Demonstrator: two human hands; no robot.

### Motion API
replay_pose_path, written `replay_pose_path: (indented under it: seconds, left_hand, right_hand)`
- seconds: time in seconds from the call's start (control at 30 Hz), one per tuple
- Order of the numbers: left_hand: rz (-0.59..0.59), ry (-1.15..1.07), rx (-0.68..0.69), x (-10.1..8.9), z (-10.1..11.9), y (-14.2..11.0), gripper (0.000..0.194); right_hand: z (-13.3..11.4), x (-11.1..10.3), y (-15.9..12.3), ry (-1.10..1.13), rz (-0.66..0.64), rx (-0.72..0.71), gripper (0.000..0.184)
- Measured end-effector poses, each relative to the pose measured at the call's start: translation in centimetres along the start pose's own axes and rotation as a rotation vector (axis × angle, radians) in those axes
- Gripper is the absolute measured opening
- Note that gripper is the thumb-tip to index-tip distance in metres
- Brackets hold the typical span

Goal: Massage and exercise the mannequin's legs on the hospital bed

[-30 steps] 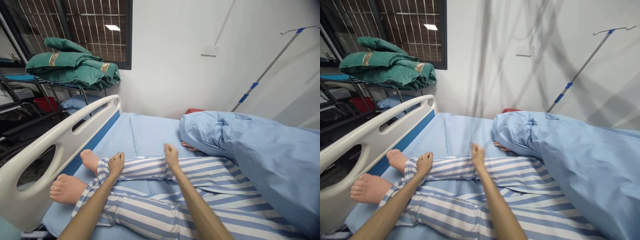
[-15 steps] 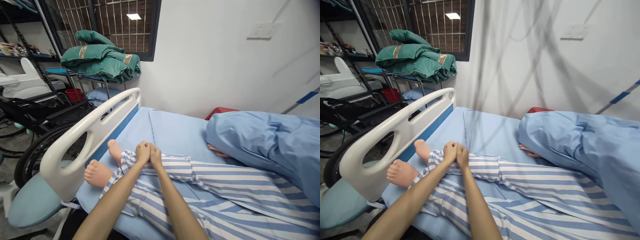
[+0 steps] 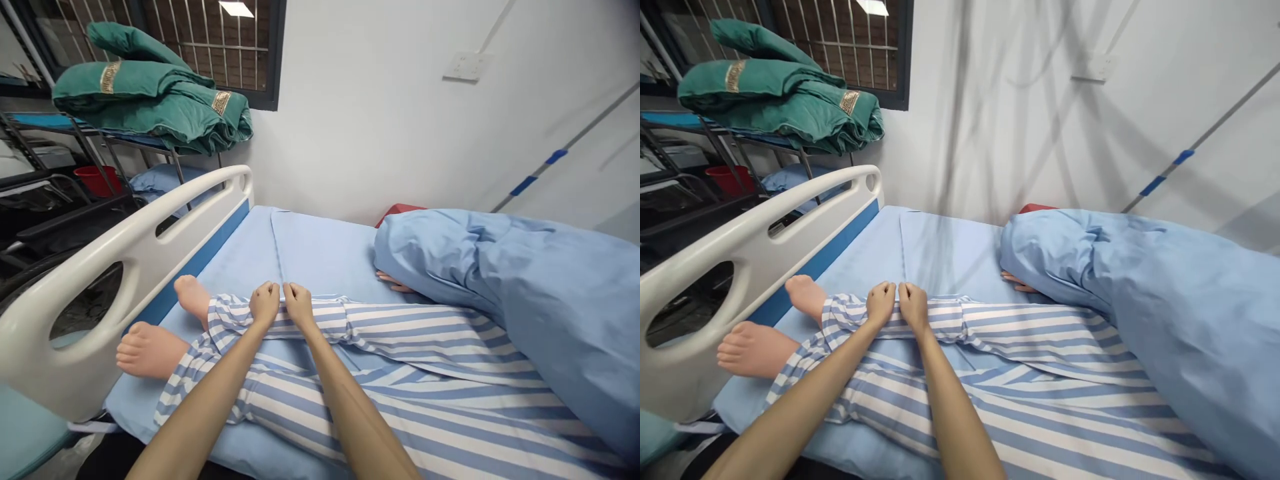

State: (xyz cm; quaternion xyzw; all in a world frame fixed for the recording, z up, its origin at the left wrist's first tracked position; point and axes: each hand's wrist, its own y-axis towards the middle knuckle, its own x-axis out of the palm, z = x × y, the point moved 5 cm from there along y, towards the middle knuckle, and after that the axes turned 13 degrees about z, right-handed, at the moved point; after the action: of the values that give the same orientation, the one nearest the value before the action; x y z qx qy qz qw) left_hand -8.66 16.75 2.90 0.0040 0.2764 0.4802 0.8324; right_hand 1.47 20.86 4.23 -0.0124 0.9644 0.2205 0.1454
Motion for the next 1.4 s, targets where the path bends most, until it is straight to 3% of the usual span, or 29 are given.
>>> replay_pose_path:
  seconds: [0.2,0.37,0.43,0.6,0.73,0.83,0.93,1.13,1.27,1.4]
  left_hand:
    - [-0.033,-0.085,-0.007,3.8,4.0,-0.8,0.030]
    - [-0.047,-0.083,-0.009,4.5,3.3,-2.3,0.030]
    - [-0.056,-0.085,0.003,4.4,2.8,-2.4,0.031]
    - [-0.073,-0.081,0.057,4.7,3.3,-2.2,0.032]
    - [-0.010,-0.093,0.063,5.5,5.5,-2.7,0.031]
    - [-0.047,-0.111,0.081,6.7,6.8,-3.7,0.032]
    - [-0.073,-0.076,0.099,7.3,6.8,-4.6,0.033]
    - [-0.110,-0.031,0.153,7.7,6.5,-4.8,0.034]
    - [-0.106,-0.093,0.137,8.7,8.2,-4.9,0.032]
    - [-0.096,-0.271,0.065,10.1,9.5,-5.9,0.030]
  right_hand:
    - [3.0,-1.0,0.7,0.243,0.138,0.255,0.034]
    - [3.0,-1.6,2.2,0.200,0.138,0.359,0.031]
    - [2.5,-2.1,2.6,0.122,0.100,0.320,0.032]
    - [1.8,-4.3,2.2,-0.003,0.007,0.036,0.038]
    - [3.3,-5.9,1.4,0.160,0.126,0.103,0.037]
    - [4.1,-6.2,1.7,0.297,0.165,0.207,0.034]
    - [4.3,-6.6,2.5,0.303,0.180,0.284,0.032]
    - [3.7,-8.9,3.3,-0.051,0.044,0.070,0.038]
    - [5.0,-10.2,2.8,0.061,0.110,0.079,0.039]
    - [6.2,-10.4,3.1,0.293,0.152,0.177,0.036]
